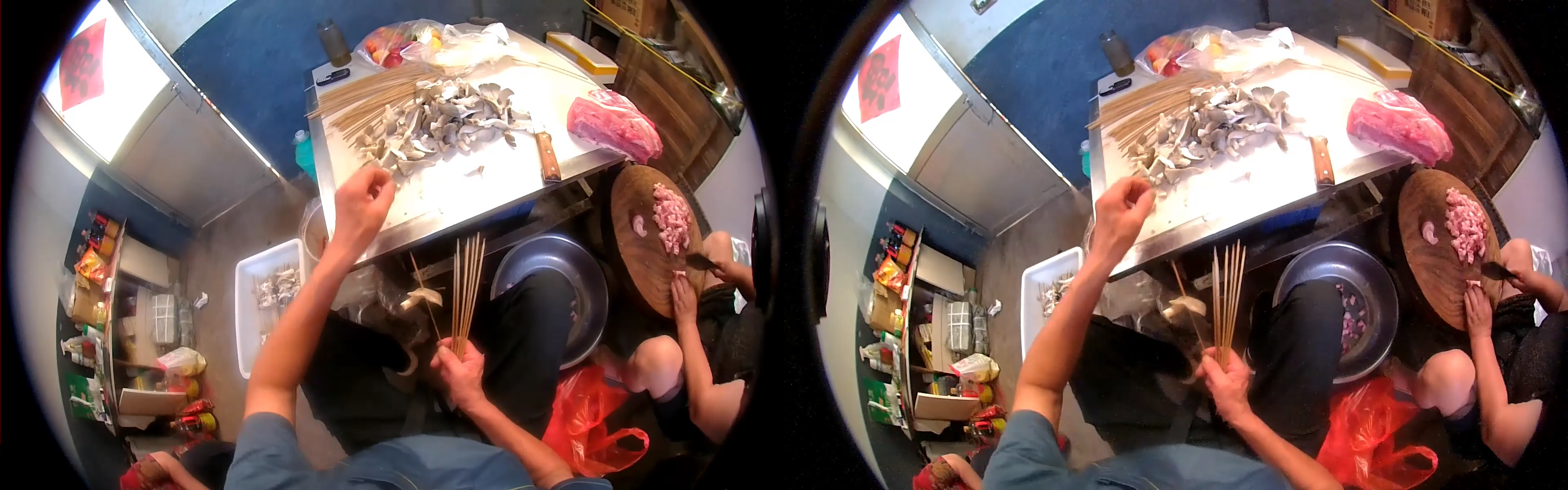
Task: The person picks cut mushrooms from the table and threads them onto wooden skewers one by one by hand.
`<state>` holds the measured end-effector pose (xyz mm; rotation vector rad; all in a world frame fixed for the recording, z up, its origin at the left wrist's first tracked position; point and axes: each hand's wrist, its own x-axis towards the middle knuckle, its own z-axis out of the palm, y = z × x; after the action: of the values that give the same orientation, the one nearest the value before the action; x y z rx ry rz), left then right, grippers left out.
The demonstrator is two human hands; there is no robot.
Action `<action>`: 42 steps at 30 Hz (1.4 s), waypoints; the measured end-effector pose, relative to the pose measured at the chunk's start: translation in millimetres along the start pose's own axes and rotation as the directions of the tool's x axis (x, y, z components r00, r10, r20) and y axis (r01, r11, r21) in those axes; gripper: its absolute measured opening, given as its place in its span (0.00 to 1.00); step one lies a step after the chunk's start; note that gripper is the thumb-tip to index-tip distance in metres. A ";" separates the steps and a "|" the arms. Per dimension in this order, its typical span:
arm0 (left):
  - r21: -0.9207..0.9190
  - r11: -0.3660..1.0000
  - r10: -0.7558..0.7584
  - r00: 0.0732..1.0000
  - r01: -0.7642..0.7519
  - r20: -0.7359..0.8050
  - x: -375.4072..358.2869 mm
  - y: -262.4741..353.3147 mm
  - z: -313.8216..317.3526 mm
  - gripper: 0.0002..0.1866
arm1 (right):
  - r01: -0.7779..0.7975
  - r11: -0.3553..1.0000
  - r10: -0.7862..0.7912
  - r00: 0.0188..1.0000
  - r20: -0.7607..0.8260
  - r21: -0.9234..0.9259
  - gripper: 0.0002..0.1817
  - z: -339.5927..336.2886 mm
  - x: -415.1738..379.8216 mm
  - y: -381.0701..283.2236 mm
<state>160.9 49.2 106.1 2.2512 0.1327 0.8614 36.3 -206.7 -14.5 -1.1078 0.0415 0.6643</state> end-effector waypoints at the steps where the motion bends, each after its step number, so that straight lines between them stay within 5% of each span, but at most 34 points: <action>1: 0.055 0.998 -0.001 0.999 -0.001 0.037 16.4 -6.9 6.9 0.09 | -0.014 1.000 0.014 1.000 0.003 0.003 0.07 1.1 -1.2 0.3; 2: 0.051 0.999 0.004 0.999 -0.006 0.040 28.2 -14.3 13.6 0.09 | -0.010 1.000 0.010 1.000 -0.002 0.004 0.07 0.5 -2.3 0.9; 4: 0.424 0.880 0.166 0.975 -0.213 0.146 47.6 -27.7 27.5 0.10 | -0.009 1.000 0.009 1.000 0.028 -0.001 0.07 -1.5 -3.4 2.3; 5: 0.458 0.869 0.096 0.972 -0.187 0.214 54.2 -32.8 32.3 0.10 | 0.006 1.000 -0.006 1.000 0.017 -0.009 0.06 -2.4 -2.2 4.2; 16: 0.450 0.787 0.354 0.906 -0.422 0.230 39.1 -16.7 34.7 0.05 | 0.018 1.000 -0.018 1.000 0.011 -0.004 0.06 -3.1 -3.2 1.4; 20: 0.278 0.914 0.276 0.955 -0.296 0.109 15.7 -8.6 14.8 0.06 | 0.011 0.999 -0.011 1.000 -0.009 0.053 0.06 -5.2 -3.1 -1.2; 22: -0.058 0.997 -0.047 0.997 0.050 0.065 3.0 -6.5 7.1 0.07 | 0.012 0.999 -0.013 1.000 0.010 0.033 0.07 -5.1 -3.3 -1.9; 24: -0.082 0.995 -0.056 0.996 0.062 0.070 -11.9 -14.0 1.7 0.05 | 0.011 1.000 -0.012 1.000 0.028 0.011 0.08 -4.3 -4.3 -0.8; 26: -0.301 0.875 -0.330 0.922 0.380 0.204 -27.0 -3.8 -2.8 0.06 | 0.027 0.999 -0.028 0.999 0.045 0.017 0.08 -3.6 -5.0 1.2; 27: -0.458 0.697 -0.488 0.833 0.552 0.261 -37.5 8.1 -5.4 0.09 | 0.024 1.000 -0.024 0.999 0.044 0.016 0.08 -3.0 -6.0 0.8; 42: -0.678 0.505 -0.454 0.833 0.533 0.317 -91.6 27.1 0.2 0.06 | 0.034 0.999 -0.034 0.998 0.059 -0.008 0.07 0.6 -9.3 -4.3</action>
<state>86.2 -1.0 73.8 1.3307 0.3039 0.3612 30.8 -211.8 -7.4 -1.0946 -0.0308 0.6667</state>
